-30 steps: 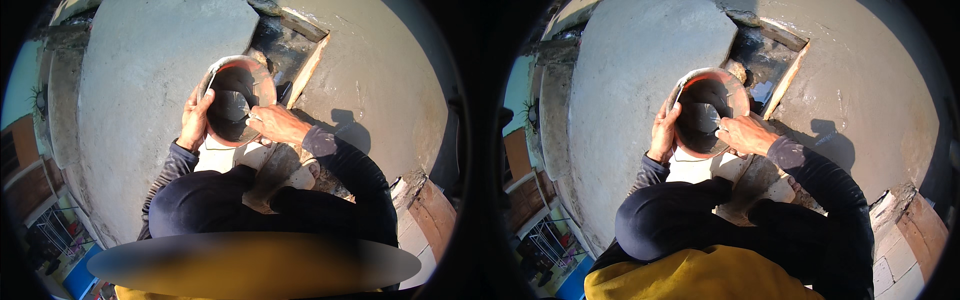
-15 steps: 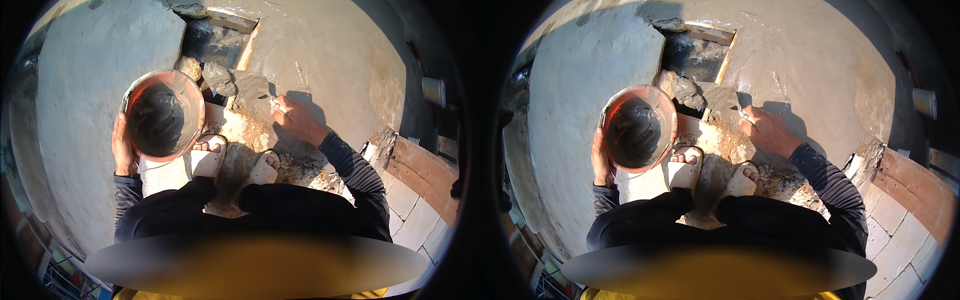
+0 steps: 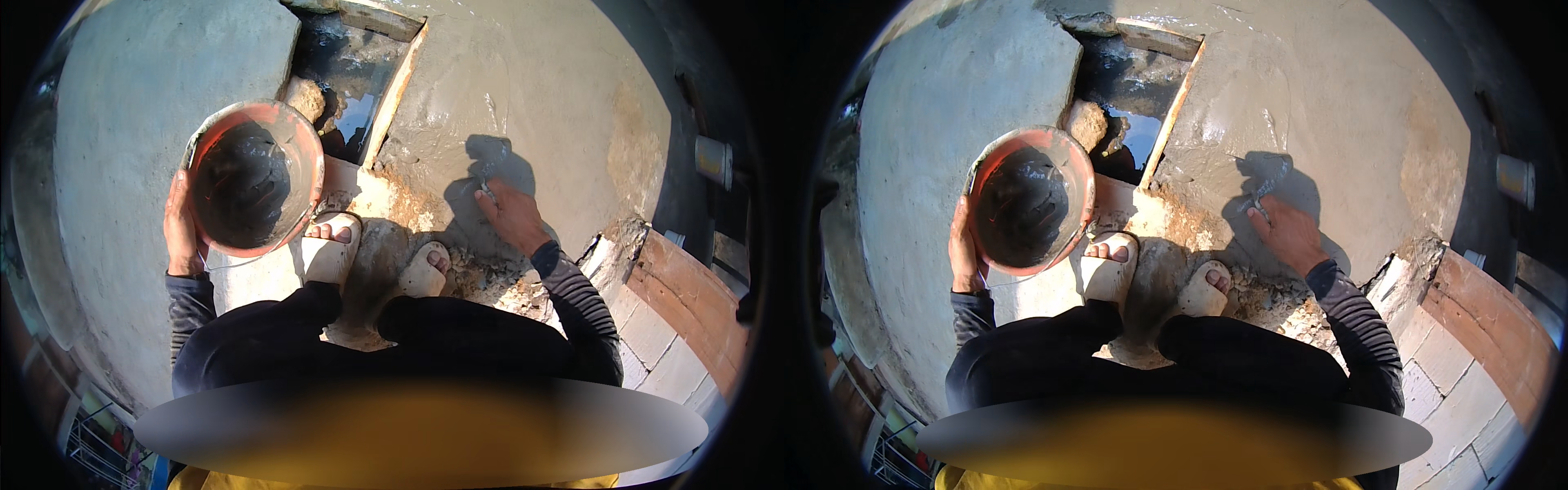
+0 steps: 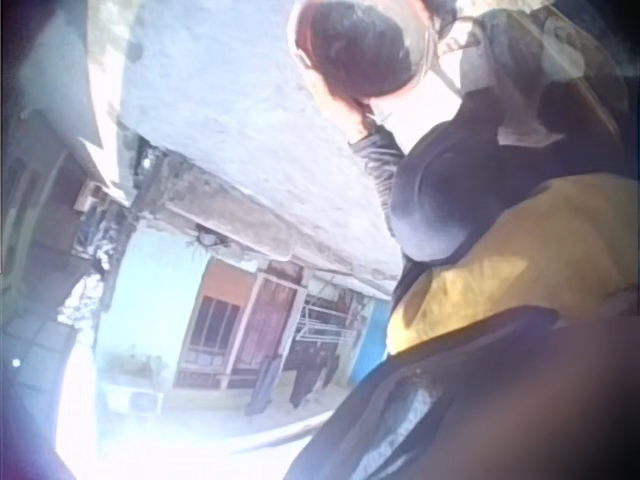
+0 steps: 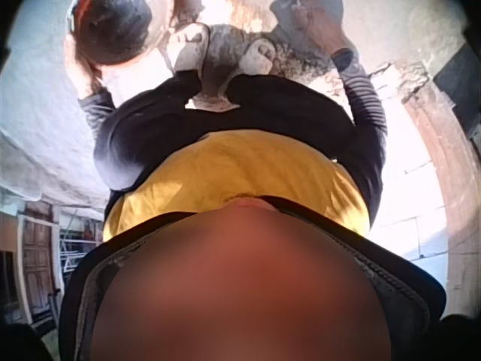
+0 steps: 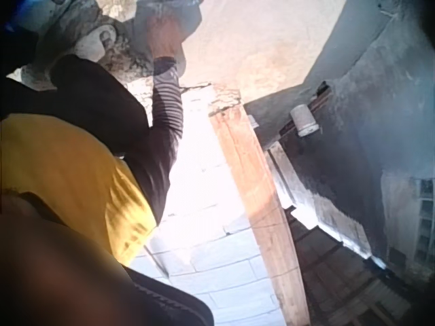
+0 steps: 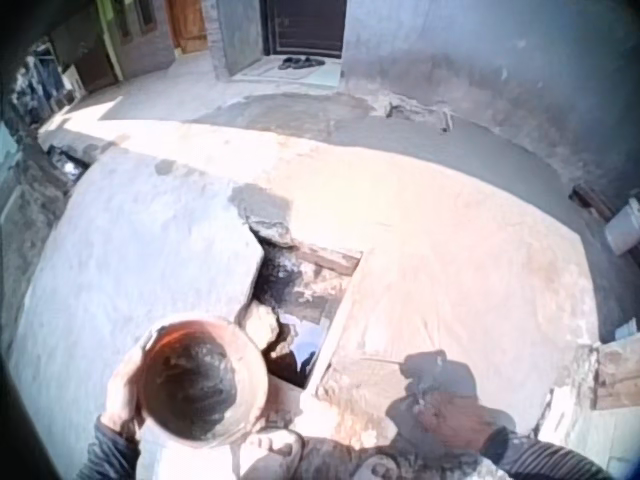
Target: The person scoops cement from a bucket with a trowel and spreads it onto a concrete floor. They repeatedly smooth the surface, working around a rectangular opening and covering adjacent areas.
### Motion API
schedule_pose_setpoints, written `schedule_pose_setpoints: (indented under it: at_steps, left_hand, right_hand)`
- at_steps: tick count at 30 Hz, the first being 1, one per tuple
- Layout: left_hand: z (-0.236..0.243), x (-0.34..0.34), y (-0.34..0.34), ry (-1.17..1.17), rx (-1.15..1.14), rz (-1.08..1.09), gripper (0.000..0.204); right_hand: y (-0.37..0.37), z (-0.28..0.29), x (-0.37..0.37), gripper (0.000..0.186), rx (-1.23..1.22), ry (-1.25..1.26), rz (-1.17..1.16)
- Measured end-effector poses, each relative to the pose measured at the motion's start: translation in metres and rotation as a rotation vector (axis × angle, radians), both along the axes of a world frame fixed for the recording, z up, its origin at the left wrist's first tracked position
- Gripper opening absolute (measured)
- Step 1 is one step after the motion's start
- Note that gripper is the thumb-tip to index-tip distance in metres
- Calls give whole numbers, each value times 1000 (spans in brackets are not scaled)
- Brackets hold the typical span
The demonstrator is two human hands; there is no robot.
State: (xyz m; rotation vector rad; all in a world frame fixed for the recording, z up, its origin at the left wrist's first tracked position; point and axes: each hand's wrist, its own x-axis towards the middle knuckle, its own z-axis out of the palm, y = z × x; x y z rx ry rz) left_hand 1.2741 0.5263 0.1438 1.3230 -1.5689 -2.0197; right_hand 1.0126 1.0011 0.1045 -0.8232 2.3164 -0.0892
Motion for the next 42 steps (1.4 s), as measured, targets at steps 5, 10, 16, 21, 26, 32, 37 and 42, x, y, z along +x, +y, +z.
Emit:
schedule_pose_setpoints:
  at_steps: [5,10,16,21,26,32,37,42]
  left_hand:
    - [0,-4,-1,43,21,-34,54]
    - [2,-2,-4,17,31,-70,54]
    - [1,-3,-3,16,16,-23,54]
    - [-2,-1,-5,50,49,-11,54]
    - [-3,4,-8,-30,34,-2,54]
    - [-5,3,-7,-2,37,8,55]
    - [-5,5,-11,3,63,16,55]
    - [-4,5,-12,-7,40,-13,58]
  right_hand:
    - [-20,-24,-23,45,21,-37,117]
    - [-46,-30,-85,48,63,128,80]
    - [-64,10,-93,49,134,-30,-26]
    - [-63,0,-46,42,170,7,292]
    - [-68,-17,-62,40,201,84,288]
    - [-77,-8,-113,45,229,101,125]
    - [-82,-20,-181,57,221,-44,-16]
    - [-87,-49,-250,71,263,84,-106]
